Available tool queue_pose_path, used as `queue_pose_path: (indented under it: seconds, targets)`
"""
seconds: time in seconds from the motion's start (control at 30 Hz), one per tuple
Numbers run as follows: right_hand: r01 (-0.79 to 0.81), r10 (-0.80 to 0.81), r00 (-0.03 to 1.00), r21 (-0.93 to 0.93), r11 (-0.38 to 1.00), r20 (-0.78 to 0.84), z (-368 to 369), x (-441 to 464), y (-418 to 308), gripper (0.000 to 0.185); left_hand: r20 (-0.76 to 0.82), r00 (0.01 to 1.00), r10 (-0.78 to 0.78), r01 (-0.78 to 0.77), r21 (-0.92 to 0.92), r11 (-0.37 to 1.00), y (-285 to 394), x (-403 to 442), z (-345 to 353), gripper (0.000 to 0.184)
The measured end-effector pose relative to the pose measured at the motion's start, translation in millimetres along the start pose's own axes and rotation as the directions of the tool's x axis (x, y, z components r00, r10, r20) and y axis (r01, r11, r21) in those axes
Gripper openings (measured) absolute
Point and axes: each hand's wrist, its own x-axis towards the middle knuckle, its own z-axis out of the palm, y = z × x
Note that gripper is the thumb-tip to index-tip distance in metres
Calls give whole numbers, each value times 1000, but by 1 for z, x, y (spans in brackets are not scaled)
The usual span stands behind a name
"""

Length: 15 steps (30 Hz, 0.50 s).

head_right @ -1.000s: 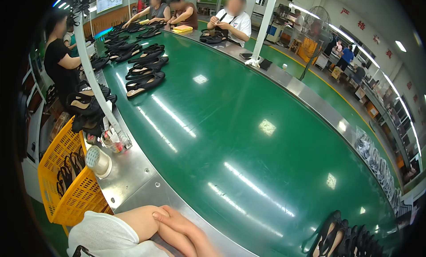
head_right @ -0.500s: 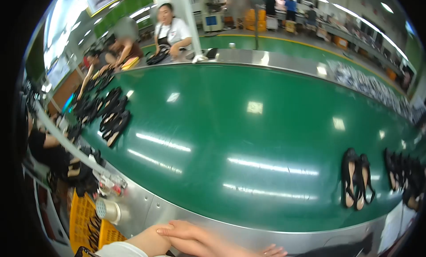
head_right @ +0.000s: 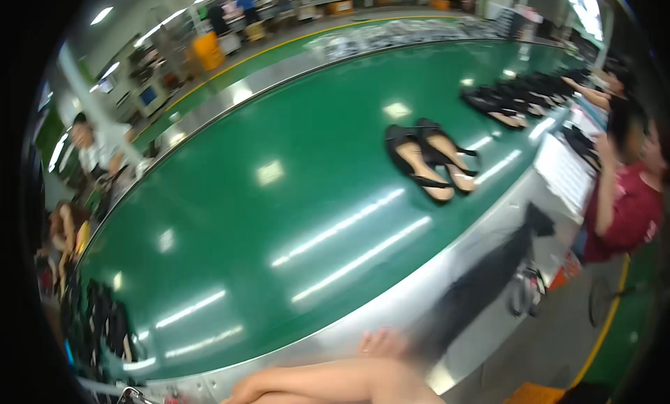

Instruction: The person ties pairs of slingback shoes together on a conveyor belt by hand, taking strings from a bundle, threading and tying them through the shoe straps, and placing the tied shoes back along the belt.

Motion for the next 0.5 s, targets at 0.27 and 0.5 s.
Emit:
queue_pose_path:
  seconds: [0.27, 0.5]
  targets:
    - [-106, 105, 990, -3, 994, -100, -4, 8, 8, 76, 173, 985, -11, -1, 69, 998, -1, 5, -42, 57]
    - [-160, 154, 978, -29, 987, -141, -16, -2, 9, 73, 430, 901, -53, -75, 274, 959, 8, 19, -68, 66]
